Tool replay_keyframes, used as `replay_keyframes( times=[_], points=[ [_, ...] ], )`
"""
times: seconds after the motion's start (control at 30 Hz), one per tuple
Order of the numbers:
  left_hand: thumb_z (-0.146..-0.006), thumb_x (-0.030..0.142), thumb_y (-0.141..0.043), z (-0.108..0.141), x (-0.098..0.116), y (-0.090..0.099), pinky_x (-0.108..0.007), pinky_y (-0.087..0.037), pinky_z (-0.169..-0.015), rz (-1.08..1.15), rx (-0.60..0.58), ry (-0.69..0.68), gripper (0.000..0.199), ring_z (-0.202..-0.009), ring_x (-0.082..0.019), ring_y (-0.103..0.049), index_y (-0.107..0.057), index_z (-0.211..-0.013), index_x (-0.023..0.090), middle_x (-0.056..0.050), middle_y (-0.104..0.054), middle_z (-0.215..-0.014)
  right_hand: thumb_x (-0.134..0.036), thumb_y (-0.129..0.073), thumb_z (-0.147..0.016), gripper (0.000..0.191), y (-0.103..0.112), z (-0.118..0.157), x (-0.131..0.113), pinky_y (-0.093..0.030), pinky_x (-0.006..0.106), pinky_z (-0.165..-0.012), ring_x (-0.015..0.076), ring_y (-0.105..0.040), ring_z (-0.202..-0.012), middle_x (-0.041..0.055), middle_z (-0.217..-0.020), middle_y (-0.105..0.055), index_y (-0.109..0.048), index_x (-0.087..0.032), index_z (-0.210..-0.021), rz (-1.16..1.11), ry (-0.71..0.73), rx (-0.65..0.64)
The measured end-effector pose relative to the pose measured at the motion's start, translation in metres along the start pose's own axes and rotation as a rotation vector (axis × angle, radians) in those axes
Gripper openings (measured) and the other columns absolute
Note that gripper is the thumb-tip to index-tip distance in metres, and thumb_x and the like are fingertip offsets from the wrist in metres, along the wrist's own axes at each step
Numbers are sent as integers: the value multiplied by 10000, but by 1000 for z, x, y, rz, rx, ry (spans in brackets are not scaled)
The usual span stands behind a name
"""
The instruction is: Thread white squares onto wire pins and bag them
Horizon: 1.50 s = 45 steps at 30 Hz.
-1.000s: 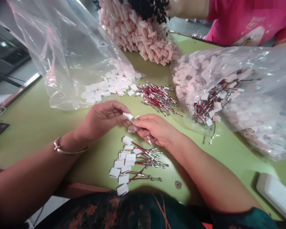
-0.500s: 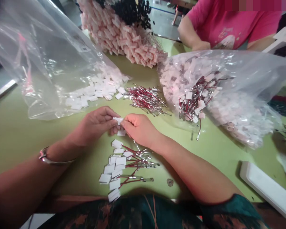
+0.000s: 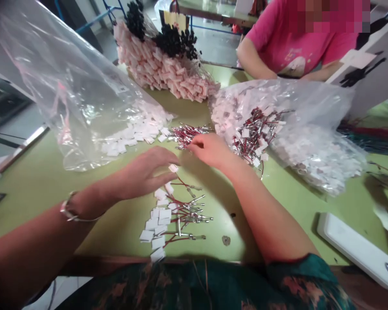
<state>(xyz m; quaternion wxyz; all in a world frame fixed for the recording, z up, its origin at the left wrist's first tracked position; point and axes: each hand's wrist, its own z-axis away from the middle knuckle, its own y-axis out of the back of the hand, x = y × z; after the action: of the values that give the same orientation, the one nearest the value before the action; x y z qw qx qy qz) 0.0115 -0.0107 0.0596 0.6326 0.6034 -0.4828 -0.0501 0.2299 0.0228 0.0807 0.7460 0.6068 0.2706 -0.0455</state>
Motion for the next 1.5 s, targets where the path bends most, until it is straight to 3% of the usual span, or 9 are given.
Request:
replay_keyframes(
  times=[0.1,0.2,0.4,0.63,0.83,1.1,1.23,1.37,1.5],
  points=[
    [-912,446,-470,-12,4,-14,-397,-440,-866,-72,-150,-47,358,-942,-238,-581,-678,-1005,171,-107,-668,-974,-431,-576,-830,453,-17,-23,6,-415,407,-848,300,-534,-1061,157,-1199,-586,-592,-169,-1199,181,-79,230],
    [-928,515,-393,-8,9,-22,-374,-438,-737,-146,-276,42,460,-796,-224,-573,-678,-861,161,-102,-648,-824,-480,-669,-761,754,-29,-41,6,-392,479,-897,385,-463,-1155,220,-1304,-489,-419,-159,-1396,325,-135,161],
    [-935,474,-408,17,25,-31,-322,-421,-660,-112,-420,112,364,-740,-192,-577,-623,-865,189,-51,-653,-824,-143,-525,-841,500,-37,-46,11,-396,426,-891,308,-484,-1071,182,-1179,-520,-474,-149,-1338,382,6,165],
    [-972,410,-363,27,22,-43,-307,-437,-666,-105,-341,-20,370,-777,-185,-573,-619,-831,183,-45,-621,-822,-98,-384,-872,486,-37,-11,21,-429,395,-891,273,-475,-1044,131,-1121,-508,-493,-208,-1332,328,166,301],
    [-942,485,-426,38,17,-44,-320,-471,-733,35,-232,-152,397,-816,-186,-562,-664,-982,169,-72,-616,-876,-246,-493,-861,611,-45,20,27,-363,464,-1036,328,-411,-1200,152,-1348,-440,-348,-169,-1450,408,268,67],
    [-956,452,-401,45,23,-49,-315,-480,-699,-15,-255,-194,396,-803,-190,-576,-682,-985,175,-80,-619,-881,-290,-646,-753,804,-24,16,18,-334,515,-1069,377,-304,-1348,98,-1525,-292,-302,-266,-1480,366,228,-153],
    [-968,406,-394,43,23,-50,-294,-469,-655,3,-245,-197,365,-775,-174,-580,-683,-951,184,-63,-618,-858,-228,-561,-822,604,-1,20,23,-397,428,-1016,294,-454,-1247,97,-1452,-400,-423,-230,-1411,281,272,-38],
    [-977,316,-383,37,20,-44,-284,-474,-722,49,-214,-157,332,-800,-161,-589,-683,-946,179,-61,-641,-864,-219,-469,-891,285,7,32,30,-464,351,-828,210,-589,-936,77,-1117,-606,-641,-206,-1117,217,236,134],
    [-959,337,-418,24,-9,-22,-314,-480,-777,-41,88,155,314,-815,-174,-592,-682,-935,169,-76,-658,-899,-223,-493,-888,222,-14,36,26,-431,327,-723,214,-560,-886,75,-987,-607,-693,-215,-984,314,252,83]
  ],
)
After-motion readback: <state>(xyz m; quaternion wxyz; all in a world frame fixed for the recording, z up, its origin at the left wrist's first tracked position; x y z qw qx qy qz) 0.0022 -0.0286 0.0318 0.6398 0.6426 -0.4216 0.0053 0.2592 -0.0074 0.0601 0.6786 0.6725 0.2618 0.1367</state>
